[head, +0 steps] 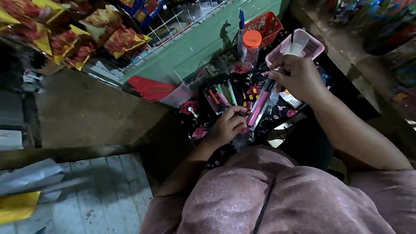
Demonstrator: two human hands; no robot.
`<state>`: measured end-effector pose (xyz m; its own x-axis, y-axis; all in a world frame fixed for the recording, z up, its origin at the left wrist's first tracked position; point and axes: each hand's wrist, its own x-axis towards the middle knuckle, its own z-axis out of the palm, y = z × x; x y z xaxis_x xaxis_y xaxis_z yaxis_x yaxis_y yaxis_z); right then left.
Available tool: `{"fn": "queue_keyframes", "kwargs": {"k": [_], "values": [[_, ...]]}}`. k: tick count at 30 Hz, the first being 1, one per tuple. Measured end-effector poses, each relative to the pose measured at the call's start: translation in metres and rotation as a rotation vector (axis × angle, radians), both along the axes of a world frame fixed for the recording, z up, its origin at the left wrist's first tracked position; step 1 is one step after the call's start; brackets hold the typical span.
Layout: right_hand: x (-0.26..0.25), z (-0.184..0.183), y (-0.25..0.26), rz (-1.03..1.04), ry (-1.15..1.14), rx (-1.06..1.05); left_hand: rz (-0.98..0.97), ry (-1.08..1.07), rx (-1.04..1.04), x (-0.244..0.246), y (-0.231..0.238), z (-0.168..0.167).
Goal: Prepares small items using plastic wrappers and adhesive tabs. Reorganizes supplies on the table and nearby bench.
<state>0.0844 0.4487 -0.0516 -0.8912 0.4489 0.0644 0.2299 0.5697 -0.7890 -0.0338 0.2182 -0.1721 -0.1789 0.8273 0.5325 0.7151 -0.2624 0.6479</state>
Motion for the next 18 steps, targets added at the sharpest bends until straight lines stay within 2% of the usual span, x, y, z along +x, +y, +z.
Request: {"fn": "queue_keyframes", "kwargs": {"k": [3,8,18], "values": [[-0.001,-0.003,0.005,0.003,-0.030,-0.026,-0.052,0.056,0.050,0.000,-0.001,-0.002],[0.000,-0.006,0.006,0.037,-0.031,-0.089,-0.021,0.111,0.061,0.000,0.004,-0.003],[0.016,-0.013,0.021,0.303,0.196,-0.051,-0.018,0.108,0.079,-0.015,0.005,-0.003]]}}
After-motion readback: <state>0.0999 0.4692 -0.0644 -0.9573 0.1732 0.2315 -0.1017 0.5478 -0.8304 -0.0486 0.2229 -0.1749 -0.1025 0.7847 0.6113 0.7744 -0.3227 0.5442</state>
